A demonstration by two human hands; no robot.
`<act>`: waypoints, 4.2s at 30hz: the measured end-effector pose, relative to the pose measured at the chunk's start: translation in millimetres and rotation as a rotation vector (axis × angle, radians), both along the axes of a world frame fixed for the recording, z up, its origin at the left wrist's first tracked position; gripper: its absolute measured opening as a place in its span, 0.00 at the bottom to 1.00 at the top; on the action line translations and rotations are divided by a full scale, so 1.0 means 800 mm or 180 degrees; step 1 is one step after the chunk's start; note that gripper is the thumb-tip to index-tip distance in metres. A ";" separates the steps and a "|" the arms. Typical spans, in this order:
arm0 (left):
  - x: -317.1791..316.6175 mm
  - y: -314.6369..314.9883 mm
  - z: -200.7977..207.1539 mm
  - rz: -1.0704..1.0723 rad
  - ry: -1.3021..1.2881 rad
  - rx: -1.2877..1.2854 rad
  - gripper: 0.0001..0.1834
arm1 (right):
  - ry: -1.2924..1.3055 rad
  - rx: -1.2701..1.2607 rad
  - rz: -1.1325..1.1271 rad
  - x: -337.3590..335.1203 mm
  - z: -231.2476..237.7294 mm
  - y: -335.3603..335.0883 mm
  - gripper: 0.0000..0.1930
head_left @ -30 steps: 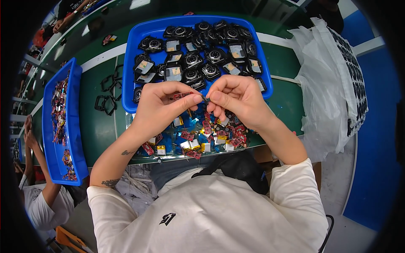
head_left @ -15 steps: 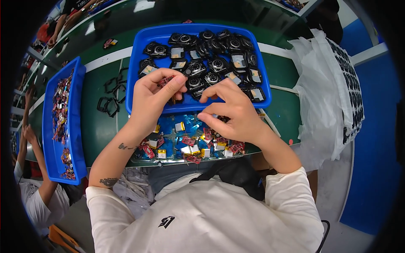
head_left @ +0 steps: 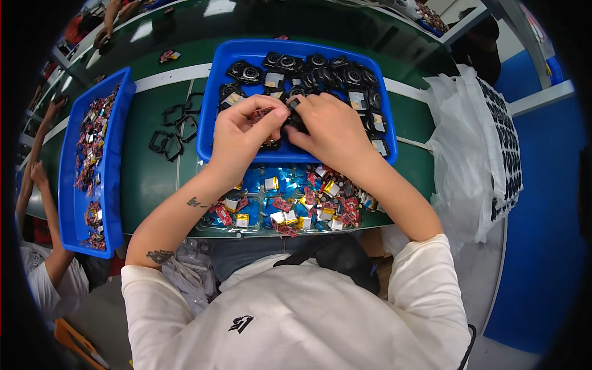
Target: Manually assemble small electronic components, specifically attaching camera modules to black plastic frames.
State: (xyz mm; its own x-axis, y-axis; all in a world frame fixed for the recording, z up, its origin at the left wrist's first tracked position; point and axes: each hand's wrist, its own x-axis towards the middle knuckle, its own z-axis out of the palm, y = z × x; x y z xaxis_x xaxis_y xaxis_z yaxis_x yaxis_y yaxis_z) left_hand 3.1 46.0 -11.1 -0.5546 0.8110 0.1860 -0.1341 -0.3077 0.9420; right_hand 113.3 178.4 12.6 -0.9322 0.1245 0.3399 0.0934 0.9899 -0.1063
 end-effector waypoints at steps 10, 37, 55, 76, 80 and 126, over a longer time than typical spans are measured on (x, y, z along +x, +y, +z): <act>0.009 -0.005 -0.004 0.0148 0.1227 -0.0134 0.05 | 0.0954 -0.4285 -0.0002 0.025 -0.011 -0.006 0.13; 0.014 -0.003 0.001 0.0267 0.1229 -0.0615 0.06 | 0.1114 -0.3795 0.0177 0.034 -0.025 -0.016 0.11; 0.014 -0.006 0.002 -0.0377 0.0417 -0.0220 0.05 | 0.1414 -0.4540 -0.0147 0.035 -0.013 -0.009 0.07; 0.014 -0.004 0.006 -0.0446 0.0532 -0.1027 0.11 | 0.1749 -0.3780 0.0249 0.036 -0.022 -0.017 0.11; 0.012 -0.008 0.009 -0.0381 0.0532 -0.1352 0.15 | 0.1450 -0.3831 0.0214 0.027 -0.009 -0.001 0.09; 0.017 -0.009 0.014 -0.0623 0.1229 -0.0570 0.10 | 0.1317 -0.2334 0.0398 0.055 -0.008 0.004 0.05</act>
State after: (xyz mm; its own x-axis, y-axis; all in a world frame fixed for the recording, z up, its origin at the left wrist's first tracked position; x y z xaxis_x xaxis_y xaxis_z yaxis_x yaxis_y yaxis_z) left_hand 17.1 38.7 0.1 -0.3057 0.9317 0.1963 0.1974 -0.1397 0.9703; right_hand 157.6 181.4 6.1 -0.7721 0.3508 0.5300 -0.1997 0.6578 -0.7263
